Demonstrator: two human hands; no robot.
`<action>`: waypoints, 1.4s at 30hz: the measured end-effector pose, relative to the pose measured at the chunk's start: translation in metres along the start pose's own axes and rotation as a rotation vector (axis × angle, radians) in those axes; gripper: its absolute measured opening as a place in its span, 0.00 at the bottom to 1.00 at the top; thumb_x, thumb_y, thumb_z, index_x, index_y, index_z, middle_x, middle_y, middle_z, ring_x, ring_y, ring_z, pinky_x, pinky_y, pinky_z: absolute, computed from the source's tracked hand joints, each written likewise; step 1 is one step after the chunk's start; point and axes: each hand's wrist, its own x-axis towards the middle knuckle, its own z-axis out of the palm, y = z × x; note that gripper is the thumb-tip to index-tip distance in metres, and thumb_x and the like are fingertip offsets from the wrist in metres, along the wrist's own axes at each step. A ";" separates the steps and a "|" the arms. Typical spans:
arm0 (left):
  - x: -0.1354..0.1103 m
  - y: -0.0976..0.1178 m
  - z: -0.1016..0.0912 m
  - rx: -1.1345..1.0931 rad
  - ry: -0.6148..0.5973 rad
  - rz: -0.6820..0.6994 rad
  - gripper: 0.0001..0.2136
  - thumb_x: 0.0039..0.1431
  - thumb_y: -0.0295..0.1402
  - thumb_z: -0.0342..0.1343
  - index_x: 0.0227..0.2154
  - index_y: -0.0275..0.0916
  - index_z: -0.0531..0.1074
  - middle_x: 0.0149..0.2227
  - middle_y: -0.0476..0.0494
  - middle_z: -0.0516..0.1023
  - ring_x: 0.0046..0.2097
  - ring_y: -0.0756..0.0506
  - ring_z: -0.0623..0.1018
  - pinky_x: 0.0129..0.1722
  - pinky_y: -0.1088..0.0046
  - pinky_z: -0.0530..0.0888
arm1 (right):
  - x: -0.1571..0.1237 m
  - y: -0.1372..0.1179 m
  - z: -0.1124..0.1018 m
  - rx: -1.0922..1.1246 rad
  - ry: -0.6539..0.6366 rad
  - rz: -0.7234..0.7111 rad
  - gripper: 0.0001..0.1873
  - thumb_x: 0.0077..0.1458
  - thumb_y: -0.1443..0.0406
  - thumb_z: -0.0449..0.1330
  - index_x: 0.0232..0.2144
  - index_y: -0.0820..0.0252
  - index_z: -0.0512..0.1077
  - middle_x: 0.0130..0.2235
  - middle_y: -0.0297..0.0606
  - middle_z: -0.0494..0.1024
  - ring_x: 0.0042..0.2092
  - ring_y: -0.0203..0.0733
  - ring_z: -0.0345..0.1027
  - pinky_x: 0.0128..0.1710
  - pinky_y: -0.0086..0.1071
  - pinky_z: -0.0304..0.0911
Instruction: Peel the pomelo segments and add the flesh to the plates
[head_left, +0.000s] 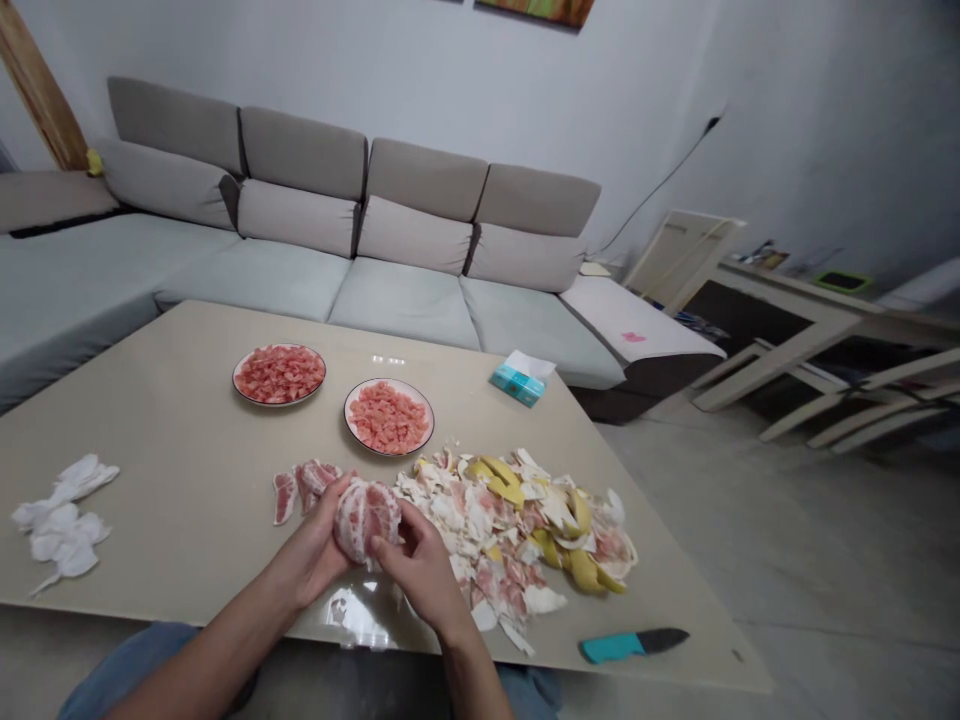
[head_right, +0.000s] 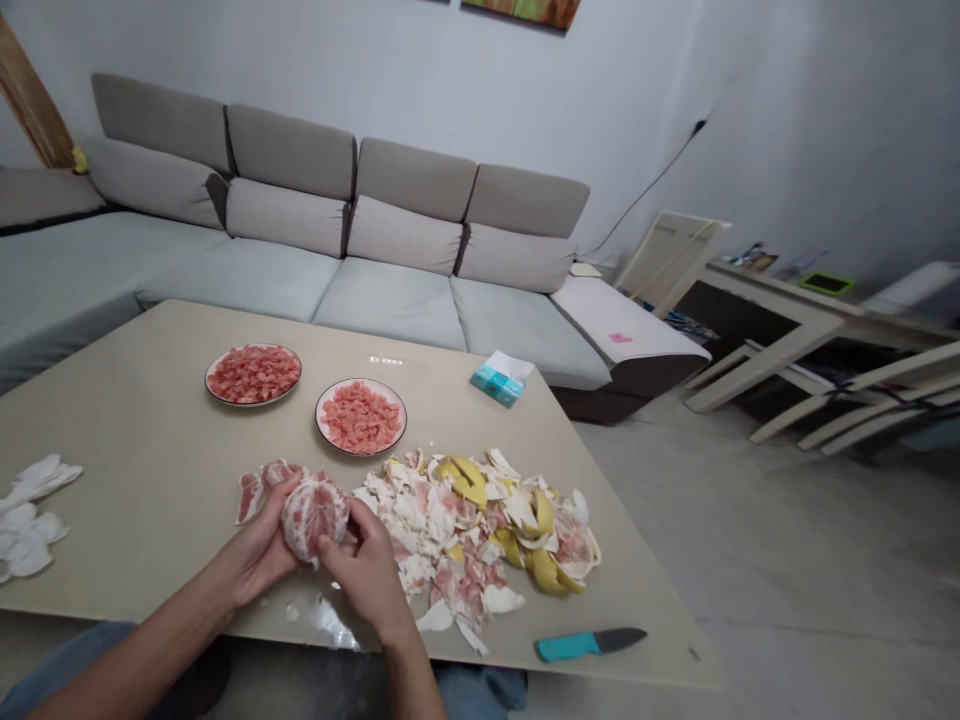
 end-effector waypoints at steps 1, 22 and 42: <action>-0.001 -0.001 0.000 0.077 -0.001 0.065 0.15 0.55 0.42 0.59 0.43 0.40 0.70 0.42 0.41 0.78 0.41 0.42 0.80 0.38 0.68 0.76 | 0.000 0.000 0.001 -0.011 0.038 0.013 0.18 0.52 0.65 0.61 0.46 0.59 0.72 0.43 0.39 0.77 0.44 0.45 0.71 0.42 0.34 0.67; -0.003 0.000 -0.002 0.312 0.079 0.218 0.12 0.53 0.37 0.61 0.40 0.39 0.76 0.45 0.42 0.79 0.47 0.45 0.76 0.42 0.76 0.72 | -0.007 0.009 0.016 -0.231 0.068 -0.087 0.17 0.56 0.58 0.55 0.20 0.60 0.66 0.19 0.29 0.64 0.22 0.32 0.54 0.22 0.26 0.50; -0.009 0.019 -0.006 0.050 -0.205 -0.209 0.17 0.57 0.45 0.53 0.35 0.34 0.75 0.32 0.37 0.79 0.21 0.50 0.73 0.11 0.84 0.58 | 0.007 0.017 -0.010 -0.041 0.253 0.026 0.17 0.60 0.54 0.54 0.44 0.58 0.71 0.33 0.38 0.76 0.35 0.41 0.70 0.31 0.30 0.66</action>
